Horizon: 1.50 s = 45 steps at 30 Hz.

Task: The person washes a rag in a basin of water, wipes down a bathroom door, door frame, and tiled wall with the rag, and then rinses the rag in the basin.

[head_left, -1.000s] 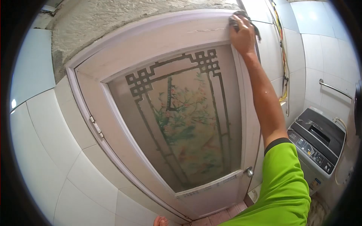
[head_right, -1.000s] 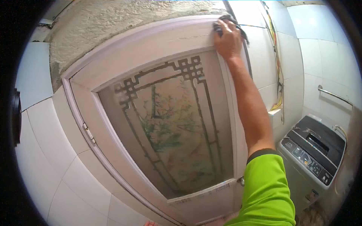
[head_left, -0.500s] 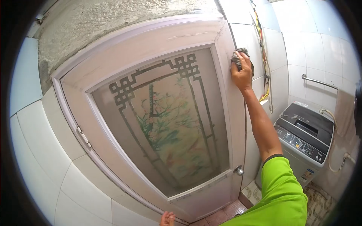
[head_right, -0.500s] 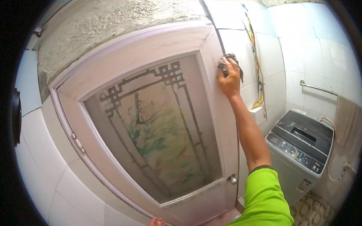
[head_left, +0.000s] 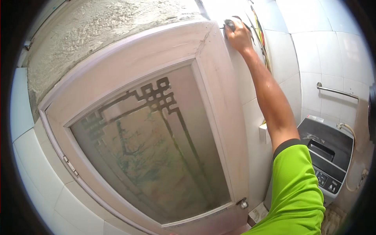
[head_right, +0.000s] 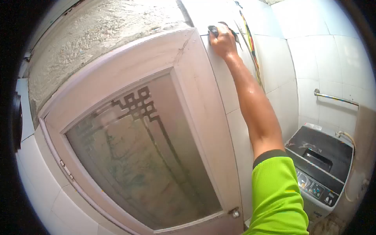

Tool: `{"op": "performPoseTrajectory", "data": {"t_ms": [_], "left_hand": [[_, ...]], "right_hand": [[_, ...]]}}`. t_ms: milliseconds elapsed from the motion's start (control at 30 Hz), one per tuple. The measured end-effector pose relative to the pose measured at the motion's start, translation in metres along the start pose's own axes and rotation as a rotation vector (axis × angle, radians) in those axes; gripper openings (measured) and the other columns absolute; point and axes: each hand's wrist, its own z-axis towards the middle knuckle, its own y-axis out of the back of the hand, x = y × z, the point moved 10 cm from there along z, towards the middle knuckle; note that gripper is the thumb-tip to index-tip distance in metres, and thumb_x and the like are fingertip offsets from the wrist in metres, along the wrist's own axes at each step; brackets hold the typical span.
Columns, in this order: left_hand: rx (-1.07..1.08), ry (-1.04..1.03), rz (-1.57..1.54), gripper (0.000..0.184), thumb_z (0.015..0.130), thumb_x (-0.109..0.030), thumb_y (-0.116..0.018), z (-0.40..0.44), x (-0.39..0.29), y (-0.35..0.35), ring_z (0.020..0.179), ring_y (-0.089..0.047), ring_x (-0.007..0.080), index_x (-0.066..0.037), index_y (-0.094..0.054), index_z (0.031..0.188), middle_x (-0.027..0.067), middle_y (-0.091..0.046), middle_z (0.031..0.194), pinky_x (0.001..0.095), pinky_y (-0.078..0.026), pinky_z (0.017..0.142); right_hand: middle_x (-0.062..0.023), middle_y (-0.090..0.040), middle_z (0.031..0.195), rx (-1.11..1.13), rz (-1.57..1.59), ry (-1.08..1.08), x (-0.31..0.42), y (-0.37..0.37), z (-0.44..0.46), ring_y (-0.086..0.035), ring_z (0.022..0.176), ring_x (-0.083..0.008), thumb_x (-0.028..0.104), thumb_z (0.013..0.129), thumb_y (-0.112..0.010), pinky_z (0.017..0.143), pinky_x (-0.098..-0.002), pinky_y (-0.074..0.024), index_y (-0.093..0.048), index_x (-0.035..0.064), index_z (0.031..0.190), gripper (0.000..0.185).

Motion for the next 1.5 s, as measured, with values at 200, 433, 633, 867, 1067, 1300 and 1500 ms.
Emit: {"op": "performPoseTrajectory", "data": {"t_ms": [200,433,633,867,1067,1300,1500], "left_hand": [[0.138,-0.009,0.296,0.049,0.097,-0.025,-0.061,0.034,0.012,-0.09,0.115,-0.06,0.0254,0.004,-0.05,0.135,0.0146,-0.061,0.128,0.0366,-0.046,0.099],[0.039,-0.22,0.21,0.05,0.098,-0.026,-0.06,0.026,-0.064,-0.159,0.118,-0.055,0.0251,0.002,-0.046,0.136,0.0145,-0.059,0.126,0.037,-0.041,0.102],[0.093,-0.271,0.063,0.047,0.096,-0.025,-0.064,0.018,-0.102,-0.169,0.113,-0.055,0.0245,-0.001,-0.047,0.133,0.0138,-0.058,0.122,0.0382,-0.04,0.101],[0.233,-0.23,0.026,0.053,0.09,-0.016,-0.069,0.039,-0.092,-0.164,0.11,-0.051,0.0203,-0.002,-0.039,0.132,0.0109,-0.048,0.117,0.0359,-0.049,0.092],[0.497,-0.22,0.032,0.07,0.091,-0.019,-0.067,0.052,-0.091,-0.169,0.133,-0.039,0.0271,-0.003,-0.027,0.146,0.0183,-0.037,0.143,0.0413,-0.046,0.1],[0.483,-0.089,0.003,0.068,0.093,-0.015,-0.062,0.049,-0.055,-0.076,0.132,-0.043,0.0278,-0.002,-0.027,0.149,0.0202,-0.037,0.148,0.0415,-0.043,0.103],[0.391,0.032,0.001,0.061,0.093,-0.011,-0.061,0.037,-0.007,-0.021,0.124,-0.05,0.027,0.0,-0.033,0.146,0.0211,-0.045,0.141,0.0386,-0.044,0.102]], "right_hand": [[-0.021,-0.066,0.108,0.095,-0.11,-0.213,-0.059,-0.024,0.051,-0.061,0.102,-0.0403,0.027,0.085,-0.06,0.09,-0.0455,-0.0492,-0.067,0.0061,0.109,0.033],[-0.0191,-0.066,0.109,0.118,-0.009,0.034,-0.029,0.018,-0.017,-0.061,0.103,-0.0386,0.017,0.084,-0.06,0.091,-0.0428,-0.0493,-0.066,0.0027,0.105,0.026],[-0.0166,-0.068,0.098,0.139,0.109,0.029,-0.022,0.061,-0.085,-0.065,0.096,-0.0294,0.013,0.084,-0.063,0.085,-0.038,-0.0515,-0.066,-0.0008,0.107,0.027],[-0.001,-0.067,0.081,-0.138,0.583,-0.428,0.015,0.144,-0.095,-0.059,0.07,-0.0051,0.02,0.093,-0.065,0.061,-0.0212,-0.0487,-0.07,0.0006,0.101,0.021],[-0.0096,-0.067,0.107,0.22,0.434,-0.247,0.119,0.105,-0.163,-0.063,0.095,-0.0185,0.024,0.093,-0.066,0.085,-0.0324,-0.0501,-0.059,0.0065,0.128,0.04],[-0.0197,-0.048,0.14,0.423,-0.093,-0.062,0.179,0.082,-0.366,-0.041,0.132,-0.041,0.015,0.086,-0.066,0.11,-0.0491,-0.032,-0.046,0.0082,0.143,0.061],[-0.0293,-0.034,0.148,0.565,-0.187,-0.48,0.196,0.147,-0.589,-0.033,0.137,-0.0469,0.011,0.087,-0.064,0.114,-0.0504,-0.027,-0.033,0.0044,0.149,0.069]]}}
